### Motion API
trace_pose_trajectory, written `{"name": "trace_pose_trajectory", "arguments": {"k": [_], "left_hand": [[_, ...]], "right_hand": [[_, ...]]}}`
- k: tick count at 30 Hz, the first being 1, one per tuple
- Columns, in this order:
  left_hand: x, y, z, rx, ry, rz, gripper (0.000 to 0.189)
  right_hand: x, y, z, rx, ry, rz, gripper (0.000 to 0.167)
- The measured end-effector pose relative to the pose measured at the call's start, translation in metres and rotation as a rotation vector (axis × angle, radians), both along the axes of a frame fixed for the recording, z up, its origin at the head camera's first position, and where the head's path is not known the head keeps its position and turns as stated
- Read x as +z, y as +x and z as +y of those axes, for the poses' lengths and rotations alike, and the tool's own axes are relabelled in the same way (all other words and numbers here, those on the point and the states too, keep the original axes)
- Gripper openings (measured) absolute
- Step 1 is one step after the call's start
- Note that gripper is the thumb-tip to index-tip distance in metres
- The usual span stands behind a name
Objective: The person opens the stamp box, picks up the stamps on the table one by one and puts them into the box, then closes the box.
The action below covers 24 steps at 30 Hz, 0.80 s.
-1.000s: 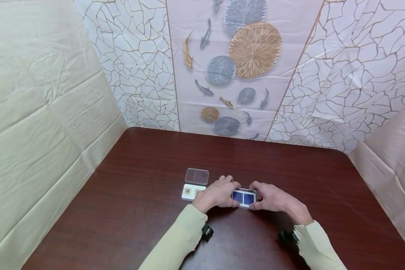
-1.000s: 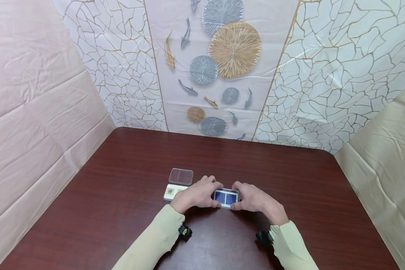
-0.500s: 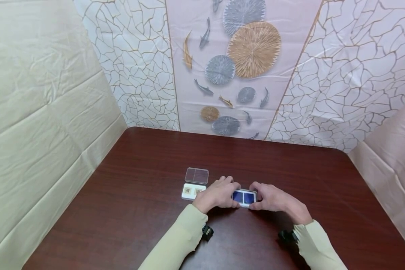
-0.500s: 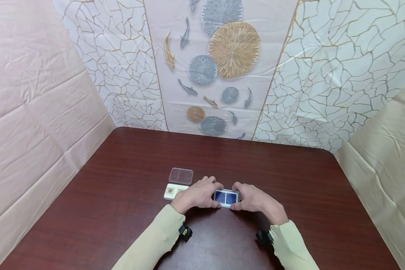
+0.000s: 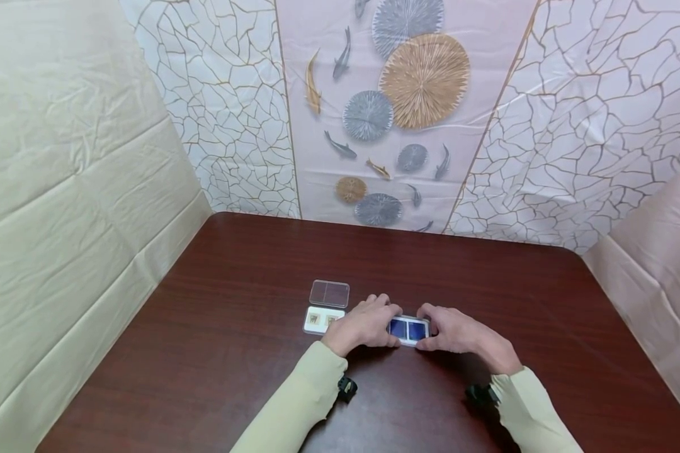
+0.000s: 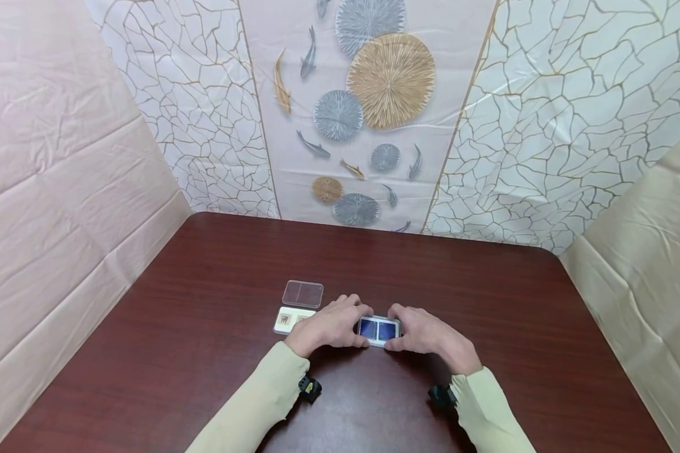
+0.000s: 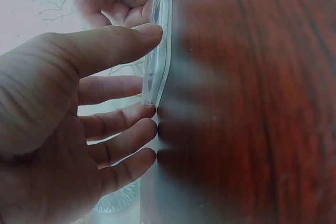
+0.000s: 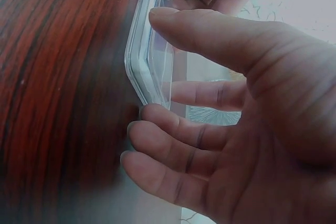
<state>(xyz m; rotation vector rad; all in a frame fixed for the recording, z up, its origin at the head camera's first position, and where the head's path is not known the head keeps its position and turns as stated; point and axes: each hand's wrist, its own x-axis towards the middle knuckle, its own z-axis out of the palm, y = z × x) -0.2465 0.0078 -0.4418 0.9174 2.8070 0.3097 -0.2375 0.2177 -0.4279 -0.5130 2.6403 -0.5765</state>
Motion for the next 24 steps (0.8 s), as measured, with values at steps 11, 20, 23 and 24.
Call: {"name": "trace_pose_trajectory", "arguments": {"k": [11,20,23,24], "left_hand": [[0.0005,0.0009,-0.0006,0.006,-0.007,0.003,0.052],[0.0000,0.0001,-0.0009,0.005,-0.013,0.010,0.052],[0.0000,0.0003,-0.0008,0.004,-0.016,0.015,0.052],[0.0002,0.0004,-0.0009,0.005,-0.015,0.014,0.052]], "right_hand": [[-0.0004,-0.0009,-0.0005,-0.009,-0.006,-0.007,0.052],[0.0001,-0.0010,-0.0009,-0.013,-0.012,-0.013,0.052],[0.0002,-0.0010,-0.0008,-0.012,-0.015,-0.013,0.052],[0.0003,-0.0011,-0.0008,-0.011,-0.016,-0.011,0.051]]}}
